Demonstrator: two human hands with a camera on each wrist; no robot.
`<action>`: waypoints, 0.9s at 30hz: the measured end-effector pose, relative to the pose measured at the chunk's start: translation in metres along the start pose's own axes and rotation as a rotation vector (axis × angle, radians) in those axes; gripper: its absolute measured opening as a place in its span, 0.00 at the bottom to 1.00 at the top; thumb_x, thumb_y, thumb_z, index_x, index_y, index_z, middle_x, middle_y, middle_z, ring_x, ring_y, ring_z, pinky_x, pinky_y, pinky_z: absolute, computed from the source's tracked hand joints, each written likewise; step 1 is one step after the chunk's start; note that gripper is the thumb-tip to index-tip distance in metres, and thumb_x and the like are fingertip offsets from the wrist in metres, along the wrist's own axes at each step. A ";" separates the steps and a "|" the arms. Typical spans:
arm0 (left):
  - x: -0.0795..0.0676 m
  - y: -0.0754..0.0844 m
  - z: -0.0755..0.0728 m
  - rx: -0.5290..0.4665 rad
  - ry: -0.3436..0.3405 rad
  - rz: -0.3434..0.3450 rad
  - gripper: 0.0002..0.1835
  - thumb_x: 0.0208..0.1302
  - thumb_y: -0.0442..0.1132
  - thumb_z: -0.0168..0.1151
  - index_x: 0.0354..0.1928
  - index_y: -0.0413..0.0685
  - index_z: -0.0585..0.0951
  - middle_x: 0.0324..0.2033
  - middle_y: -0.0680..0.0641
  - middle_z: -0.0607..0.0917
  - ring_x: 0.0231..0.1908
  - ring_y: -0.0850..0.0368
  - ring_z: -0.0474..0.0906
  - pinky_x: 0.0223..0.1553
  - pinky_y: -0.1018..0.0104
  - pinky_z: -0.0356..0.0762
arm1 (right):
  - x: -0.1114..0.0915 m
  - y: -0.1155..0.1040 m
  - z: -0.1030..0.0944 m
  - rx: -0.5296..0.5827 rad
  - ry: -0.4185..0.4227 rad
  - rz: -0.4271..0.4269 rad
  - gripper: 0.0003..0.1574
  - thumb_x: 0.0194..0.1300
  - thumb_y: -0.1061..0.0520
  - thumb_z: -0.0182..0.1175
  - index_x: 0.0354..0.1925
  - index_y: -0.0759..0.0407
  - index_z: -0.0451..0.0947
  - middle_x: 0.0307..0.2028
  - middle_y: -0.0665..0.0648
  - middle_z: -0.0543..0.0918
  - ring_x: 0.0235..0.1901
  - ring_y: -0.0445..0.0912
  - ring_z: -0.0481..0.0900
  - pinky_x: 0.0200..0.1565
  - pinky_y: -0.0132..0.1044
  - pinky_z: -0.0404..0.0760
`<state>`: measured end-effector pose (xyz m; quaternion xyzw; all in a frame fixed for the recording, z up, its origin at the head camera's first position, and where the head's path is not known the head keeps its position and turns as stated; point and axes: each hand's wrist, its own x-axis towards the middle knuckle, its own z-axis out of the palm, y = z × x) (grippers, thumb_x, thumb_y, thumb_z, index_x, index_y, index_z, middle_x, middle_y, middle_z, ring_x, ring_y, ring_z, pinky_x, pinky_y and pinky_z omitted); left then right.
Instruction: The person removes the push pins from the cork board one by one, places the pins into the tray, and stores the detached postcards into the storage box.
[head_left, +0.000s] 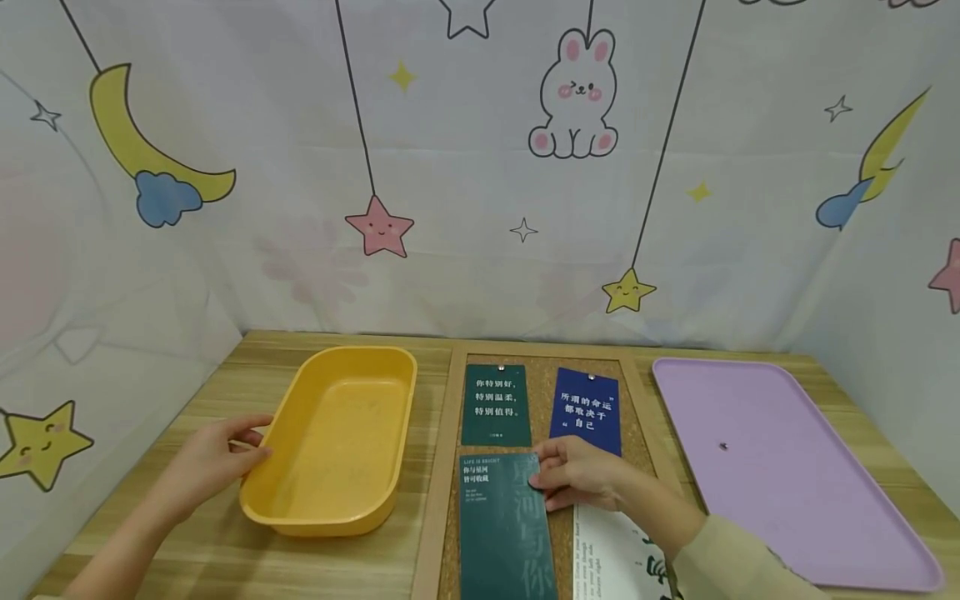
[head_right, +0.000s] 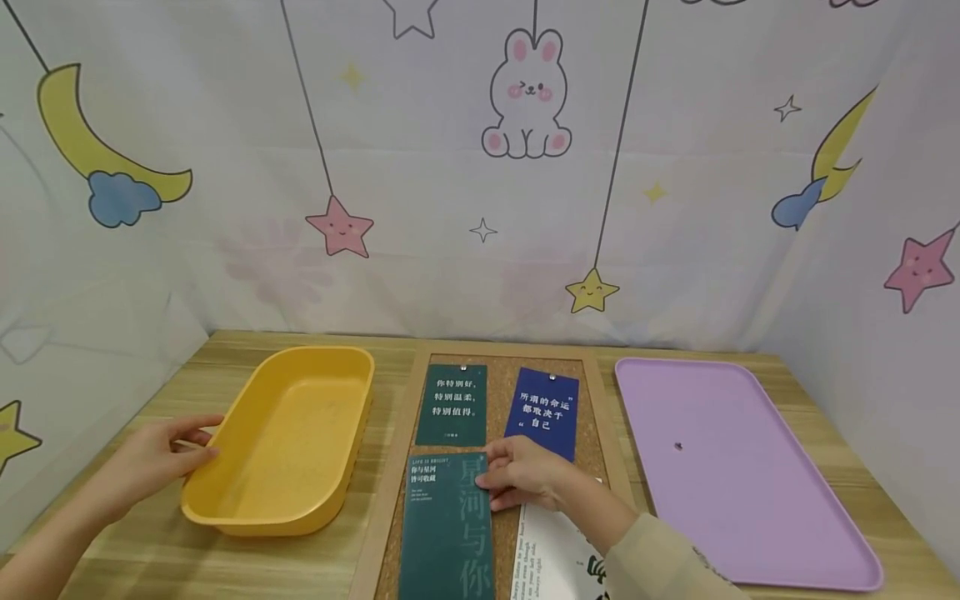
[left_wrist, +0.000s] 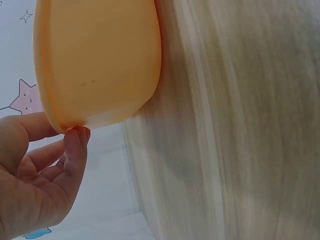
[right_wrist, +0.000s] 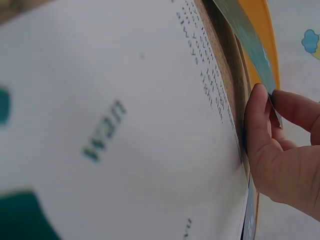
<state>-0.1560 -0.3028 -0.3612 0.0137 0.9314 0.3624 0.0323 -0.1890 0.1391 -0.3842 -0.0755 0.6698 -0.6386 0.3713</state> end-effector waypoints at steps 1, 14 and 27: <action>0.000 0.000 0.000 0.000 0.000 0.001 0.28 0.61 0.33 0.60 0.58 0.23 0.67 0.37 0.39 0.78 0.36 0.47 0.81 0.29 0.67 0.79 | 0.000 0.000 0.000 0.001 -0.004 -0.003 0.15 0.60 0.70 0.55 0.46 0.71 0.68 0.25 0.53 0.75 0.23 0.41 0.76 0.28 0.30 0.80; 0.000 -0.002 0.000 -0.006 0.002 0.018 0.27 0.60 0.34 0.61 0.58 0.23 0.68 0.37 0.39 0.79 0.36 0.47 0.81 0.29 0.67 0.79 | -0.003 -0.003 0.006 0.022 0.027 -0.009 0.22 0.57 0.72 0.52 0.51 0.71 0.65 0.29 0.56 0.75 0.27 0.43 0.76 0.28 0.32 0.81; -0.001 -0.007 -0.002 -0.104 -0.051 0.024 0.29 0.63 0.35 0.60 0.60 0.22 0.65 0.39 0.37 0.78 0.38 0.48 0.80 0.32 0.68 0.79 | -0.003 -0.005 0.006 0.071 -0.002 -0.049 0.21 0.59 0.72 0.49 0.52 0.72 0.64 0.33 0.55 0.77 0.31 0.43 0.76 0.31 0.34 0.80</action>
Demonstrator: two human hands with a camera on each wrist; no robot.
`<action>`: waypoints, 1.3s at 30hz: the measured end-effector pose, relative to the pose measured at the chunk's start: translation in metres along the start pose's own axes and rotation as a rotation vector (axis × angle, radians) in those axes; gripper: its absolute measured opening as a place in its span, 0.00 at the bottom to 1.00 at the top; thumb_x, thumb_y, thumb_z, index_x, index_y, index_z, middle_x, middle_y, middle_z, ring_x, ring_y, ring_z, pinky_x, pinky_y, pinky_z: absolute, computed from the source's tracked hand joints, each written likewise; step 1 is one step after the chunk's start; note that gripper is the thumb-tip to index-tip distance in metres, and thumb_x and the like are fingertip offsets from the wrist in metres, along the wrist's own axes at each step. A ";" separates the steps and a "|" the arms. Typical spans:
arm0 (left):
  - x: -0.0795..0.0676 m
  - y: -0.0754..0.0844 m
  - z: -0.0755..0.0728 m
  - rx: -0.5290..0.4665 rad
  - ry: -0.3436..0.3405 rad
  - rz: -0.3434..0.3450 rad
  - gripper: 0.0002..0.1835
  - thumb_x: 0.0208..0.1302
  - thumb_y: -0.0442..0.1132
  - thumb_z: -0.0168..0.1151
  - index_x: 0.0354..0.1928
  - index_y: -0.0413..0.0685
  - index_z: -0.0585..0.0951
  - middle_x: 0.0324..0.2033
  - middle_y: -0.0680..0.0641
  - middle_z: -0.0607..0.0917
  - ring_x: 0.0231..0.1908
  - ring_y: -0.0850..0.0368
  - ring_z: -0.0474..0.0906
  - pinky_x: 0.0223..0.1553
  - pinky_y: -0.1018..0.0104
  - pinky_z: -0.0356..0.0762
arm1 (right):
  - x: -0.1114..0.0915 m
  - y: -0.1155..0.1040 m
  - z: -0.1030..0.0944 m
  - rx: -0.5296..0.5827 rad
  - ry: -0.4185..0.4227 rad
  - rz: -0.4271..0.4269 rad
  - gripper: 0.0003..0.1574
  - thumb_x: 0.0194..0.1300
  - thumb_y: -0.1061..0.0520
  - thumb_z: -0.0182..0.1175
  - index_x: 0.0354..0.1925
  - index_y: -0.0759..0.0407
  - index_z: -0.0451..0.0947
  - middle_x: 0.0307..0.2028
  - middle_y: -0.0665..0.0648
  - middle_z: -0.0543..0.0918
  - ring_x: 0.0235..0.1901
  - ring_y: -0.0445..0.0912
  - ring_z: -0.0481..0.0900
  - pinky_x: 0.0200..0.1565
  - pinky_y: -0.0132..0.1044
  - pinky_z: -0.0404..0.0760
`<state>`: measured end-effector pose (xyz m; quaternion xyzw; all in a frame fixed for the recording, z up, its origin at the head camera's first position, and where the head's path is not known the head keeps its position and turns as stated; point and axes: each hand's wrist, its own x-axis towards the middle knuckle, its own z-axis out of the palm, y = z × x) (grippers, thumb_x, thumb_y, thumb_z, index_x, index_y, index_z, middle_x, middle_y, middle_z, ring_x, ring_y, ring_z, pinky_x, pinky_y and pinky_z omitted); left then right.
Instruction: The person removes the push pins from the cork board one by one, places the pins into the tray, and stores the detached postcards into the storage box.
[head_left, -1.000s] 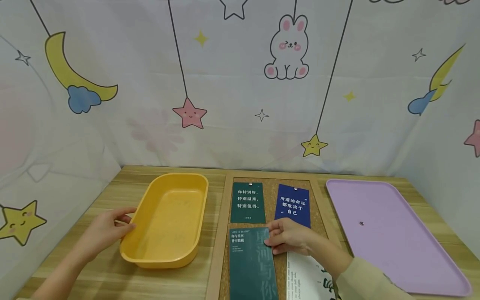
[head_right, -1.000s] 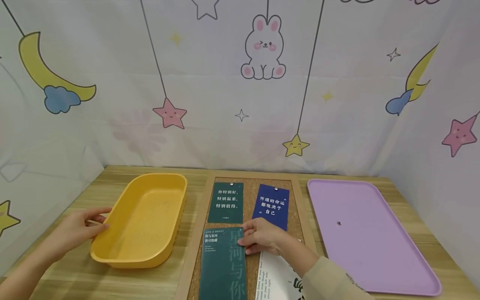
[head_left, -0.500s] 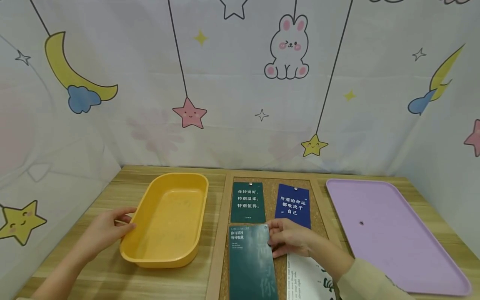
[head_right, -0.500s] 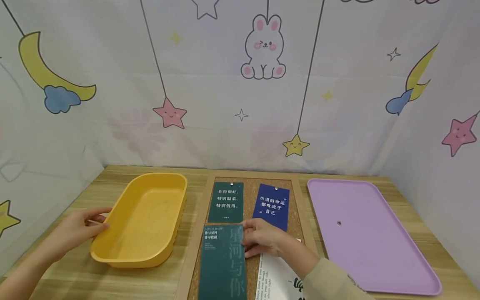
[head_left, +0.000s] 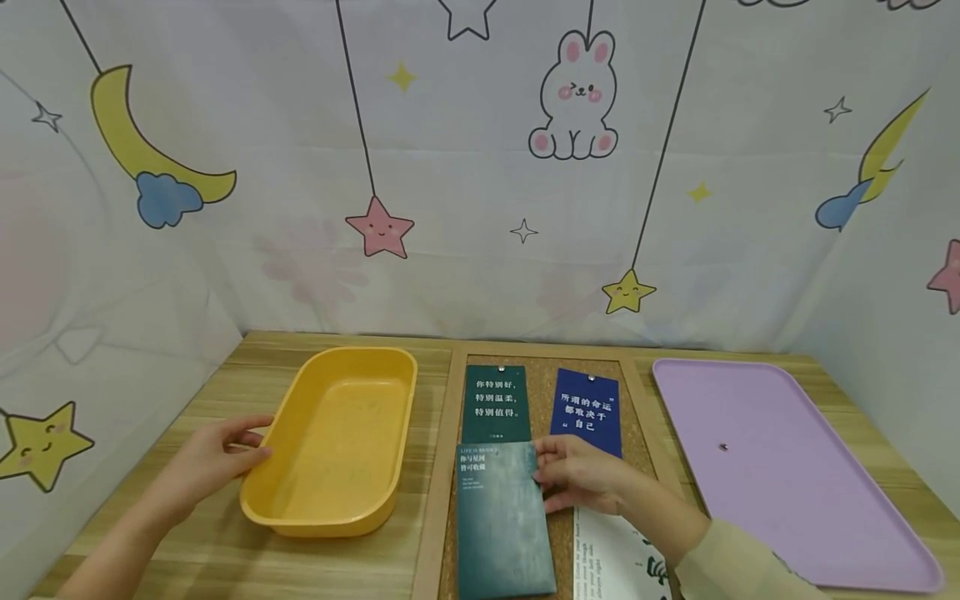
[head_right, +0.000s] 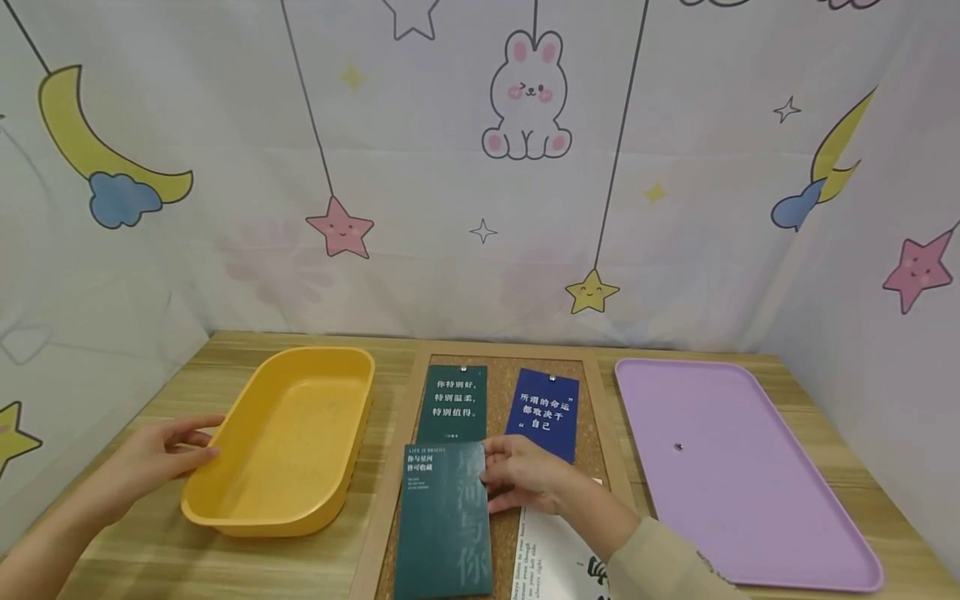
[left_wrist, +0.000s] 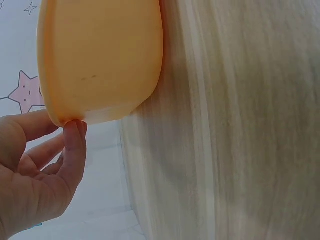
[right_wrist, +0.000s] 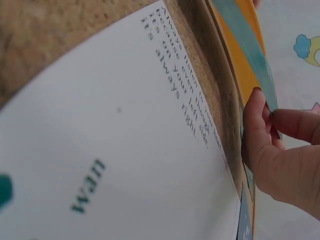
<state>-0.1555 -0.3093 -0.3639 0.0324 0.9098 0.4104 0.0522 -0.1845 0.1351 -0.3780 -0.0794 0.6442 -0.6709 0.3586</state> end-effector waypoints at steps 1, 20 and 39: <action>0.000 -0.001 0.000 -0.018 -0.007 -0.001 0.29 0.63 0.35 0.59 0.60 0.22 0.64 0.40 0.37 0.77 0.38 0.49 0.79 0.33 0.69 0.79 | 0.000 0.000 0.000 0.004 0.000 -0.004 0.21 0.59 0.72 0.49 0.53 0.73 0.64 0.33 0.55 0.77 0.31 0.43 0.75 0.31 0.33 0.80; 0.001 -0.010 -0.010 -0.213 -0.158 -0.057 0.34 0.66 0.35 0.56 0.66 0.25 0.54 0.48 0.33 0.71 0.40 0.62 0.75 0.40 0.67 0.79 | 0.006 -0.006 0.001 0.012 0.131 -0.052 0.18 0.63 0.68 0.47 0.52 0.72 0.66 0.31 0.53 0.78 0.29 0.42 0.77 0.30 0.32 0.79; 0.001 -0.007 -0.009 -0.204 -0.155 -0.048 0.34 0.65 0.35 0.56 0.65 0.23 0.54 0.46 0.35 0.72 0.38 0.62 0.75 0.38 0.67 0.79 | 0.015 -0.022 0.002 0.029 0.144 -0.045 0.25 0.65 0.69 0.46 0.59 0.75 0.61 0.33 0.54 0.78 0.30 0.42 0.76 0.33 0.32 0.79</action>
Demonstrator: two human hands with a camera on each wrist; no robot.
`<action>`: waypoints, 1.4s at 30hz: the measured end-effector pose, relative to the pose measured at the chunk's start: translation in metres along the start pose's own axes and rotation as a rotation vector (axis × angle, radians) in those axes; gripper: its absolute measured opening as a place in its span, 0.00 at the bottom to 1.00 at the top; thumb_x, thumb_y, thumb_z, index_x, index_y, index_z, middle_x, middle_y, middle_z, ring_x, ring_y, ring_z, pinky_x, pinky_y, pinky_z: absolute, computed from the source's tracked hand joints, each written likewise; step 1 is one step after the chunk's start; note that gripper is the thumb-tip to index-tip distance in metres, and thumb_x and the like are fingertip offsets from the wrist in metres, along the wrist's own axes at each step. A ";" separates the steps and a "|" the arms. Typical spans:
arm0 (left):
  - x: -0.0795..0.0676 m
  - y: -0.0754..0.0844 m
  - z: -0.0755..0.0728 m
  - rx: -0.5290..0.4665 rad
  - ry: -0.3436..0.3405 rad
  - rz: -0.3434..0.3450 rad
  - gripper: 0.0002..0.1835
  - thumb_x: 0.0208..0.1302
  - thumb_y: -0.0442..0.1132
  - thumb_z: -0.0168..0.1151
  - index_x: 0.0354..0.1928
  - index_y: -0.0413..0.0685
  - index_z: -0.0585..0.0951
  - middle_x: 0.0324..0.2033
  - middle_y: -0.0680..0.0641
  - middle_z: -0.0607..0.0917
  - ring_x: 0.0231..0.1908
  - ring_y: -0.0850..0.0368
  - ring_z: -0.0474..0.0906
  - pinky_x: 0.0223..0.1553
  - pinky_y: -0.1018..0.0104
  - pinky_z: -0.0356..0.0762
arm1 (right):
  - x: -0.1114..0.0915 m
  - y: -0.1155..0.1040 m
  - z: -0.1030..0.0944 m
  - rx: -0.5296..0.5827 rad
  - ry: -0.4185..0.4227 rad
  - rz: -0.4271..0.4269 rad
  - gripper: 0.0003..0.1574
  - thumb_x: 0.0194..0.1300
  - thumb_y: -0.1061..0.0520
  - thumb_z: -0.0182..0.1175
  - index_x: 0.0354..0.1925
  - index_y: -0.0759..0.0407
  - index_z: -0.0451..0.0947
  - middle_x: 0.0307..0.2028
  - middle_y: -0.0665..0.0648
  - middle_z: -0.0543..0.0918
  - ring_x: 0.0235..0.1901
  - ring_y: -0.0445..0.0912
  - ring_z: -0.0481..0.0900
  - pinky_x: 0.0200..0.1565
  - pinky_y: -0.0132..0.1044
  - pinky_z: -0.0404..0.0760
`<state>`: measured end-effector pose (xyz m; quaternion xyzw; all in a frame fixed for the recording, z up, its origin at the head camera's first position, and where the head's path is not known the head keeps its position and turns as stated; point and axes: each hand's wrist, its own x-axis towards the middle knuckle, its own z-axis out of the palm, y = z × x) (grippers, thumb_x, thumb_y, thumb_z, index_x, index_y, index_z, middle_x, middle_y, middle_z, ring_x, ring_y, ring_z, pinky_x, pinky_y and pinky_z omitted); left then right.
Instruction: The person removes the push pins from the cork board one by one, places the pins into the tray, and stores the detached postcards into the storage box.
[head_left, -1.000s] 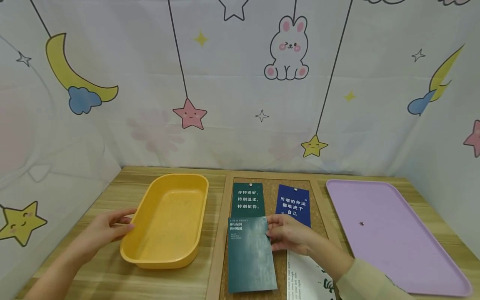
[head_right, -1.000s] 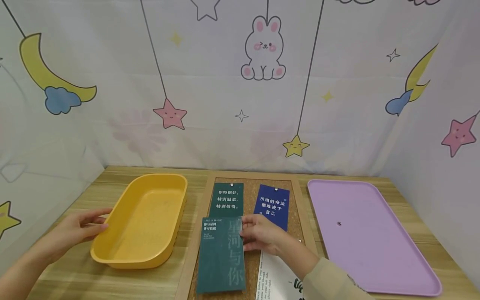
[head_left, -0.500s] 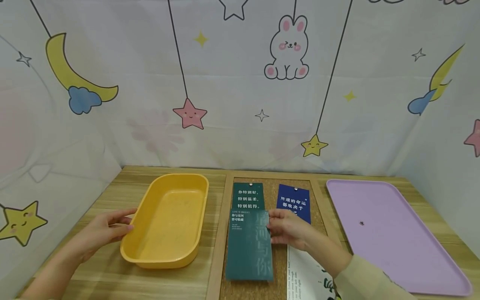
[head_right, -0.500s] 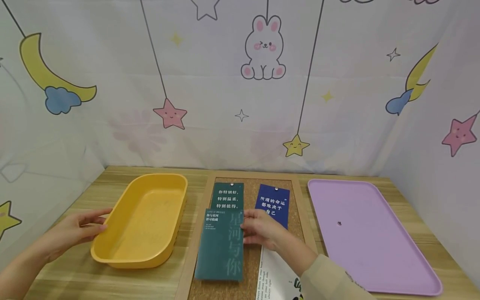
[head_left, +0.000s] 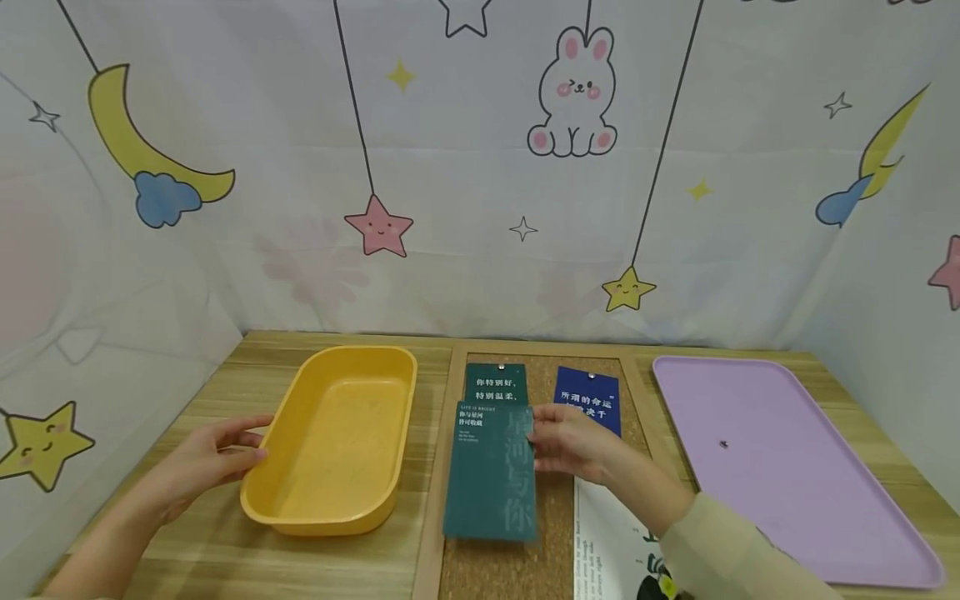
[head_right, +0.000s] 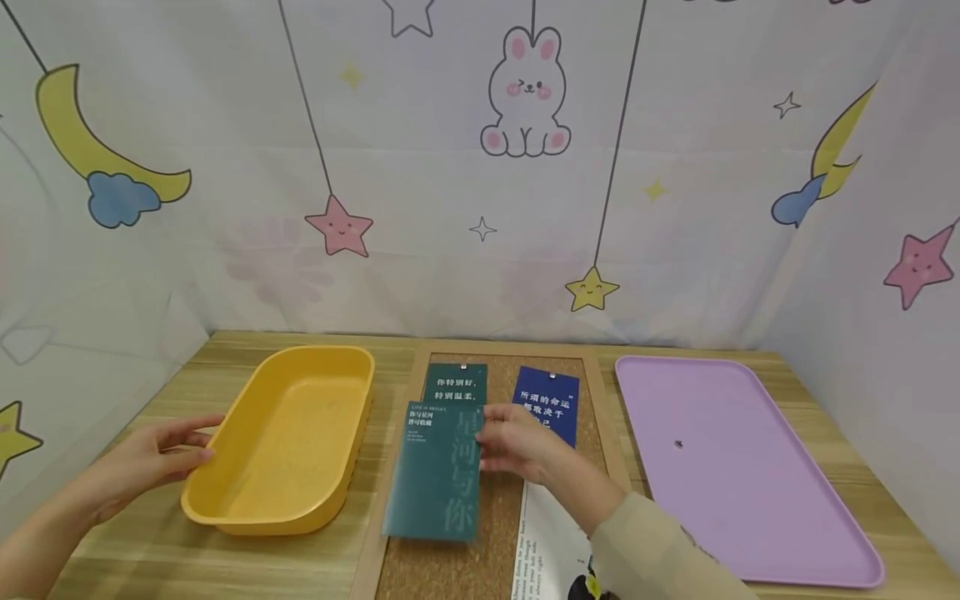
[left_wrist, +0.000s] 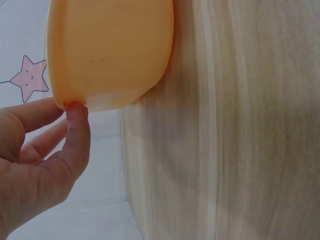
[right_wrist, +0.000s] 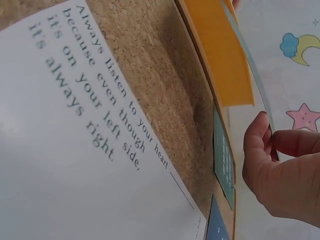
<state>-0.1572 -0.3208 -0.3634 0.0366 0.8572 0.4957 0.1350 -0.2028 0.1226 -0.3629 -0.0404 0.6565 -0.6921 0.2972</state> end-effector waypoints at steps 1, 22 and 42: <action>0.000 0.000 0.000 -0.002 0.000 0.001 0.34 0.65 0.35 0.56 0.65 0.23 0.54 0.46 0.35 0.72 0.38 0.62 0.75 0.38 0.67 0.79 | 0.001 -0.001 0.000 0.000 -0.001 -0.002 0.25 0.65 0.69 0.46 0.59 0.75 0.61 0.33 0.54 0.78 0.30 0.43 0.76 0.33 0.32 0.79; 0.001 -0.004 -0.002 -0.055 -0.001 -0.013 0.36 0.64 0.37 0.59 0.66 0.25 0.54 0.47 0.35 0.72 0.39 0.61 0.77 0.39 0.66 0.80 | 0.017 -0.014 0.014 -0.011 -0.014 -0.039 0.23 0.65 0.70 0.45 0.59 0.74 0.62 0.31 0.54 0.76 0.29 0.43 0.72 0.32 0.32 0.77; 0.000 -0.002 -0.001 -0.045 -0.007 -0.006 0.35 0.65 0.35 0.57 0.66 0.24 0.54 0.46 0.35 0.72 0.39 0.63 0.76 0.39 0.66 0.80 | 0.029 -0.024 0.034 0.013 0.003 -0.017 0.32 0.65 0.71 0.44 0.65 0.74 0.50 0.35 0.56 0.70 0.29 0.42 0.69 0.31 0.31 0.75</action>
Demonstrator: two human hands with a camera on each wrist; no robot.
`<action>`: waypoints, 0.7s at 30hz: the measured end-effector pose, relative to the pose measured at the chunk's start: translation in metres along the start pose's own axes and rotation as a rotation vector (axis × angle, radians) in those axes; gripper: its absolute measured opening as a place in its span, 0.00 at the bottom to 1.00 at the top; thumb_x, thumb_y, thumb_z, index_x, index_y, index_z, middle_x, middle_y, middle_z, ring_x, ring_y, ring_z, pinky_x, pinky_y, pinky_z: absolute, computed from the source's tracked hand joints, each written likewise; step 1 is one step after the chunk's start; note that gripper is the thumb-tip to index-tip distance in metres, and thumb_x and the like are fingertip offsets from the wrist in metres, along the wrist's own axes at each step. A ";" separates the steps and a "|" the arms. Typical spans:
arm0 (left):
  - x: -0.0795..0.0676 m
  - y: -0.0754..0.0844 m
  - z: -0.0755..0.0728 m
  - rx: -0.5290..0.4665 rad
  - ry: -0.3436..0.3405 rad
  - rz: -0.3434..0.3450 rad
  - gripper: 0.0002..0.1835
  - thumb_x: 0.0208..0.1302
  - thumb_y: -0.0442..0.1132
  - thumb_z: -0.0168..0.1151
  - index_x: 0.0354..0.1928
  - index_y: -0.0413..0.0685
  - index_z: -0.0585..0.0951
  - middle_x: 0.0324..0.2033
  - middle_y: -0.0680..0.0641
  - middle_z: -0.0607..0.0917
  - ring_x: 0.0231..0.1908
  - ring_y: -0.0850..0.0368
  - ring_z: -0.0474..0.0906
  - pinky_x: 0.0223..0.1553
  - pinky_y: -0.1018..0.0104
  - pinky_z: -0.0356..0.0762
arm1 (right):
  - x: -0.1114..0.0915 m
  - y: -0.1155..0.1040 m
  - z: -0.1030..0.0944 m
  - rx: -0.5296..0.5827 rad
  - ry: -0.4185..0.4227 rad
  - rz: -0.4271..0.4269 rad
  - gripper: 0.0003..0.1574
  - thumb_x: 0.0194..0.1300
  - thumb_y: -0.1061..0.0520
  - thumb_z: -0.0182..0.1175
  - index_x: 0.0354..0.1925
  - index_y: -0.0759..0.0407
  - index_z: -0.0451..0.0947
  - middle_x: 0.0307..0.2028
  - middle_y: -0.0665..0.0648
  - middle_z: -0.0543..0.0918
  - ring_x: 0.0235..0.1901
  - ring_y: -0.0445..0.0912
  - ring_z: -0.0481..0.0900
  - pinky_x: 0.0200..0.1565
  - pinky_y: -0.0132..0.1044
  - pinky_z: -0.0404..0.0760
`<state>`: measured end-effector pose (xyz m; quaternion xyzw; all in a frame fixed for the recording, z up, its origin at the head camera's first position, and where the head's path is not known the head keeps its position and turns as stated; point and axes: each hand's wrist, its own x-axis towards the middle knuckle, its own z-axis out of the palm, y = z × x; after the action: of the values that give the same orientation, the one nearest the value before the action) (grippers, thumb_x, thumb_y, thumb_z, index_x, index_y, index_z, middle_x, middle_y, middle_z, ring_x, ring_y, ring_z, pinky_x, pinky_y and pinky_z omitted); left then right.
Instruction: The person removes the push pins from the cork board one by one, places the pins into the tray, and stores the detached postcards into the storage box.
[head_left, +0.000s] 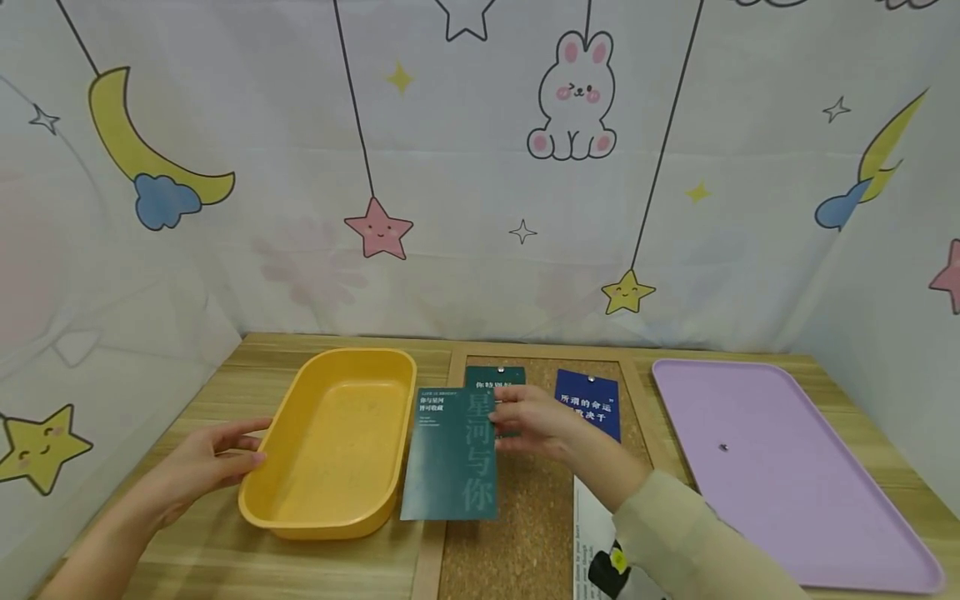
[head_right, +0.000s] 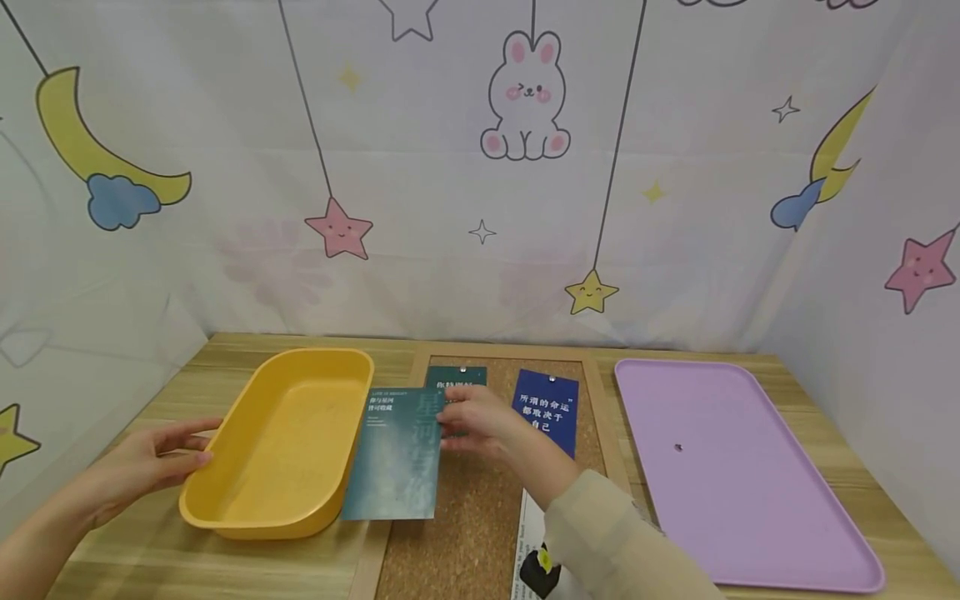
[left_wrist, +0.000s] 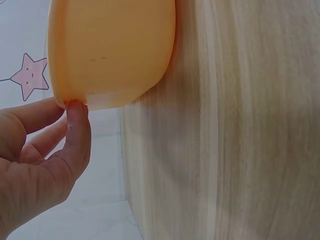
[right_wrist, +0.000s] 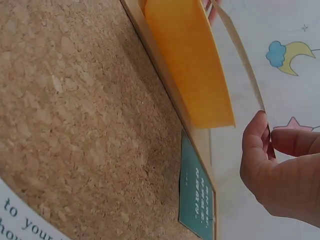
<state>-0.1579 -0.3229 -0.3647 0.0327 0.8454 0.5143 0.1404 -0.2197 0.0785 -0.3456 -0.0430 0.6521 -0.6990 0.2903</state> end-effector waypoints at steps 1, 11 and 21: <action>0.000 0.000 0.000 0.003 0.000 0.001 0.34 0.65 0.34 0.57 0.66 0.24 0.54 0.47 0.35 0.72 0.39 0.63 0.76 0.39 0.66 0.80 | 0.001 0.000 0.001 0.000 -0.005 -0.002 0.32 0.65 0.71 0.44 0.66 0.74 0.50 0.36 0.57 0.70 0.29 0.42 0.69 0.31 0.31 0.75; 0.000 0.001 0.001 -0.002 0.010 -0.027 0.36 0.64 0.36 0.59 0.66 0.26 0.54 0.47 0.34 0.71 0.39 0.62 0.76 0.40 0.66 0.80 | 0.007 -0.003 0.009 -0.007 -0.008 0.012 0.33 0.66 0.70 0.44 0.67 0.73 0.48 0.42 0.60 0.65 0.30 0.43 0.69 0.33 0.33 0.76; 0.002 -0.002 -0.001 -0.021 -0.003 -0.018 0.36 0.65 0.36 0.58 0.66 0.25 0.54 0.46 0.35 0.71 0.40 0.61 0.76 0.41 0.65 0.80 | 0.013 -0.005 0.018 0.021 -0.004 0.041 0.37 0.67 0.71 0.45 0.70 0.71 0.43 0.50 0.62 0.63 0.29 0.41 0.70 0.34 0.33 0.76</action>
<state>-0.1596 -0.3241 -0.3666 0.0244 0.8399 0.5219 0.1468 -0.2245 0.0566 -0.3429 -0.0279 0.6450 -0.6997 0.3061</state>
